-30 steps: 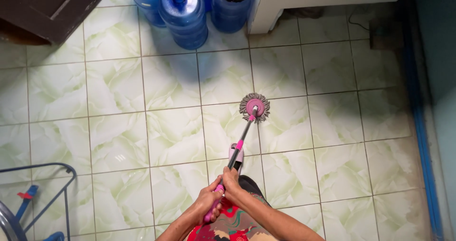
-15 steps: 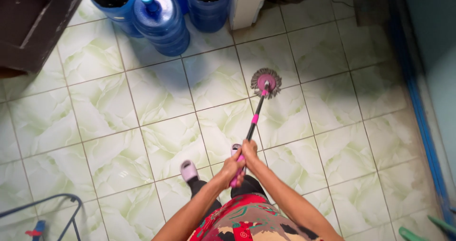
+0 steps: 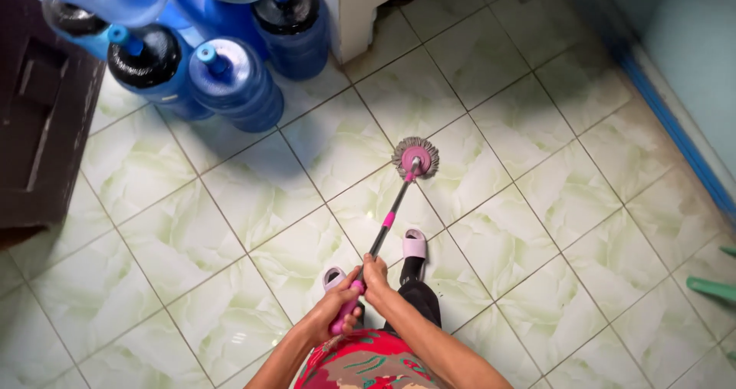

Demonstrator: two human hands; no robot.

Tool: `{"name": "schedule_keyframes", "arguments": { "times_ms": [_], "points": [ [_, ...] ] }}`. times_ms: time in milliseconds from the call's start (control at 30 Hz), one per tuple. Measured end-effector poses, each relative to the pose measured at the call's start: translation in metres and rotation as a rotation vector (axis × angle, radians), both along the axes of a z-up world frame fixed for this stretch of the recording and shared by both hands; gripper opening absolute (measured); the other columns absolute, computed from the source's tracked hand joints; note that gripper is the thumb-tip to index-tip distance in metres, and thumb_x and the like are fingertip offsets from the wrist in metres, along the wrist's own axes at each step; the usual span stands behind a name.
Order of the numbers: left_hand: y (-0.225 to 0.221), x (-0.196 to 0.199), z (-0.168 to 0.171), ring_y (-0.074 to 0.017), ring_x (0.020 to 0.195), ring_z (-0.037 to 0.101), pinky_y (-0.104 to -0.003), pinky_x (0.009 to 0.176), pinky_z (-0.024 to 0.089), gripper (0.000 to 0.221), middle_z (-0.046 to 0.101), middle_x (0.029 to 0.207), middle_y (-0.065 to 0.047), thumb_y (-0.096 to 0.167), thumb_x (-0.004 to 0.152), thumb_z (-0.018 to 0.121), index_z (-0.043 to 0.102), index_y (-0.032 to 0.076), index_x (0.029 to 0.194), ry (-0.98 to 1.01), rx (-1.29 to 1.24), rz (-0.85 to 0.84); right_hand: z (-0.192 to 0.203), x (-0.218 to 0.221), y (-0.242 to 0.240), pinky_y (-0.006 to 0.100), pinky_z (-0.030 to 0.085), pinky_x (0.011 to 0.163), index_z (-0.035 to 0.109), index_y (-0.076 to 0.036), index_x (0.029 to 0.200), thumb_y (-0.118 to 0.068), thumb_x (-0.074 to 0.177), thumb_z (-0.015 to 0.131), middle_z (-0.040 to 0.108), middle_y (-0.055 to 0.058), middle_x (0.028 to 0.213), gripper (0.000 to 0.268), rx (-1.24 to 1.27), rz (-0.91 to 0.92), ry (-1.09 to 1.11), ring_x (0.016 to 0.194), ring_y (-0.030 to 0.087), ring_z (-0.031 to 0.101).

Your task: The person is mopping the tiled floor in a water production area, moving between filtration equipment and storage tanks.

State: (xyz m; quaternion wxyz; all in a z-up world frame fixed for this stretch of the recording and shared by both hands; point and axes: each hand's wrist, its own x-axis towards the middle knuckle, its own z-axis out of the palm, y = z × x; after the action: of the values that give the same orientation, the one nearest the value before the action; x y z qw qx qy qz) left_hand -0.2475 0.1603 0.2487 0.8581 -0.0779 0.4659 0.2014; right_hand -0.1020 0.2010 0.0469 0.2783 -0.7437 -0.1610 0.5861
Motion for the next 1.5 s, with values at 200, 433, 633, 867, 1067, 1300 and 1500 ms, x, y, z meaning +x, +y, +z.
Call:
{"name": "schedule_keyframes", "arguments": {
  "times_ms": [200,433,633,867,1067,1300,1500],
  "points": [
    [0.030,0.006,0.018,-0.0119,0.045,0.038,-0.027,0.038,0.033,0.056,0.050,0.068,-0.003,0.030,0.105,0.049,0.039,0.047,0.157,0.192,-0.007,-0.061,0.032,-0.013,0.003,0.044,0.055,0.070,0.063,0.000,0.101,-0.029,0.105,0.058,0.068,0.013,0.092,0.030,-0.235,-0.247,0.411,0.082,0.025,0.062],
    [0.083,0.058,-0.012,-0.0155,0.045,0.040,-0.031,0.038,0.034,0.055,0.049,0.066,-0.005,0.029,0.105,0.046,0.039,0.045,0.157,0.269,0.048,-0.097,-0.004,0.041,0.057,0.046,0.045,0.062,0.057,-0.006,0.092,-0.021,0.098,0.059,0.055,0.010,0.081,0.016,-0.016,-0.177,0.180,0.075,0.024,0.050],
    [0.176,0.098,-0.037,-0.0135,0.045,0.043,-0.029,0.037,0.035,0.062,0.053,0.068,-0.006,0.019,0.105,0.042,0.032,0.036,0.163,0.088,0.127,0.058,0.031,0.082,0.174,0.045,0.048,0.062,0.055,-0.008,0.101,-0.018,0.097,0.058,0.056,0.008,0.086,0.011,0.025,-0.115,0.142,0.077,0.021,0.051],
    [0.267,0.197,-0.042,-0.0172,0.041,0.045,-0.034,0.035,0.038,0.065,0.054,0.068,-0.009,0.019,0.104,0.043,0.019,0.026,0.164,0.145,0.224,0.003,0.152,0.163,0.228,0.032,0.035,0.041,0.049,-0.014,0.132,-0.035,0.102,0.055,0.058,0.006,0.083,0.038,-0.025,0.021,0.032,0.055,0.015,0.042],
    [0.339,0.273,-0.095,-0.0187,0.043,0.050,-0.035,0.038,0.042,0.064,0.060,0.071,-0.009,0.013,0.101,0.046,0.031,0.019,0.163,0.245,0.316,0.025,0.221,0.226,0.249,0.031,0.049,0.049,0.042,-0.025,0.151,-0.036,0.099,0.057,0.060,0.000,0.095,0.056,-0.003,-0.074,0.093,0.065,0.014,0.053],
    [0.408,0.336,-0.090,-0.0174,0.058,0.046,-0.034,0.048,0.041,0.068,0.061,0.085,-0.012,0.015,0.096,0.060,0.042,0.019,0.161,0.481,0.420,-0.218,0.217,0.270,0.313,0.033,0.051,0.052,0.033,-0.029,0.153,-0.036,0.098,0.060,0.061,0.005,0.098,0.061,0.020,-0.161,0.391,0.071,0.016,0.060],
    [0.464,0.365,-0.098,-0.0106,0.064,0.055,-0.034,0.053,0.049,0.074,0.069,0.091,-0.003,0.018,0.097,0.063,0.033,0.028,0.164,0.242,0.278,-0.194,0.173,0.304,0.376,0.029,0.029,0.038,0.033,-0.036,0.149,-0.021,0.097,0.054,0.053,0.005,0.075,0.058,0.018,-0.415,0.405,0.046,0.015,0.039]
  ]
}}
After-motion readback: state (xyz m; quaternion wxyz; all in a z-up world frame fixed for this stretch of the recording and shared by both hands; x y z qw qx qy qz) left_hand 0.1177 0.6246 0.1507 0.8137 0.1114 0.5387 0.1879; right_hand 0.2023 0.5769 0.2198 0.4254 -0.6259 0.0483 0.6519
